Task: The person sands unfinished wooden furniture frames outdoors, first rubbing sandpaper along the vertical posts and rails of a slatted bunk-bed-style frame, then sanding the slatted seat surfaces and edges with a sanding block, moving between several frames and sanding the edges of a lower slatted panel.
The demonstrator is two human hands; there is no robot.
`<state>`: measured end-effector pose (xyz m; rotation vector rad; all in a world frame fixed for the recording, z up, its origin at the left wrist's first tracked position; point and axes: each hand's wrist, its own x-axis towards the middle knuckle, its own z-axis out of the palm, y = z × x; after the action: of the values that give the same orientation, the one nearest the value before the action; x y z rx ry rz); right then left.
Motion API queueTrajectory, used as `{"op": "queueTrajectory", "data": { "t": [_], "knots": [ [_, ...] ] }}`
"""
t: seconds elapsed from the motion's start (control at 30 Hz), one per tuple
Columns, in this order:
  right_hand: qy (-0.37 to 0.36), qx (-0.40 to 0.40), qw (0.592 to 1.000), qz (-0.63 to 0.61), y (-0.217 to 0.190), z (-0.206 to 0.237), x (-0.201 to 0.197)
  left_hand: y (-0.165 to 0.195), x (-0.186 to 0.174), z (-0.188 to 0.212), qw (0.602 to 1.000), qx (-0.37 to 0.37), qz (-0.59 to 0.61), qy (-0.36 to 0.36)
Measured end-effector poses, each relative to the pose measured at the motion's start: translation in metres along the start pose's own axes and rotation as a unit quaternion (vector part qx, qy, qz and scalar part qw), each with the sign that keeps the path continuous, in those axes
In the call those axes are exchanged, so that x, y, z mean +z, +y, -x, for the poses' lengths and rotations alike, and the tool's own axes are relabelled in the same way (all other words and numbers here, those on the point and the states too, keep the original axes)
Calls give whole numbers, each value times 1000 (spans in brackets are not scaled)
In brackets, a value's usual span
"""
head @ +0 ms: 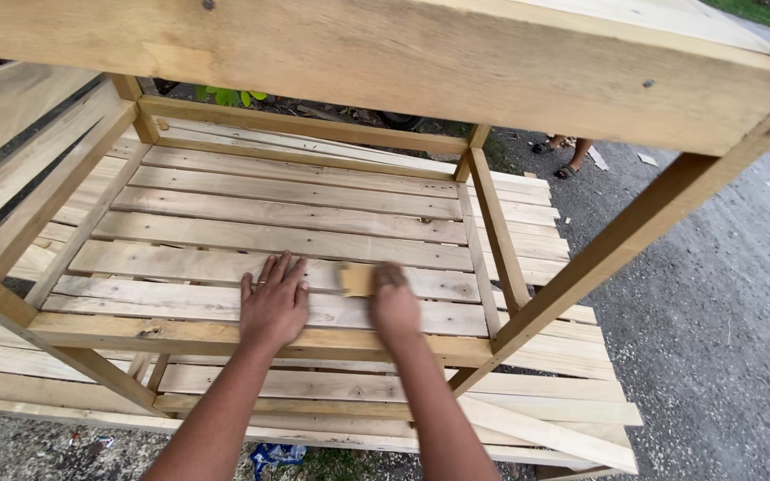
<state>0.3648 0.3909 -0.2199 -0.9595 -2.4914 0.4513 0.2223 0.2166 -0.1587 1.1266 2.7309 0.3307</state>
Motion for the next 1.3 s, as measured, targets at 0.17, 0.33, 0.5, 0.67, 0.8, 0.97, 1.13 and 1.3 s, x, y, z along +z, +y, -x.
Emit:
{"op": "queueTrajectory", "data": {
  "t": [0.17, 0.33, 0.5, 0.67, 0.8, 0.97, 1.13, 1.3],
  "knots": [
    [-3, -111, 994, 25, 6, -1, -26, -5, 5, -1, 999, 11, 20, 30],
    [-3, -15, 997, 73, 22, 5, -56, -7, 14, -7, 999, 4, 34, 39],
    [81, -292, 953, -28, -49, 18, -1, -19, 27, -15, 993, 36, 76, 80],
    [1, -196, 980, -31, -3, 16, -43, -37, 29, -20, 976, 83, 179, 89],
    [-18, -46, 997, 58, 37, 20, -56, -73, 10, -10, 890, 78, 448, 35],
    [-91, -64, 986, 122, -34, 13, 24, -120, -11, 30, 877, 103, 413, 222],
    [-81, -251, 945, 192, -170, 27, 79, -145, -23, 70, 880, 25, 364, 305],
    [-73, -349, 934, 18, -241, 53, 81, -172, -30, 79, 901, -18, 333, 278]
  ]
}}
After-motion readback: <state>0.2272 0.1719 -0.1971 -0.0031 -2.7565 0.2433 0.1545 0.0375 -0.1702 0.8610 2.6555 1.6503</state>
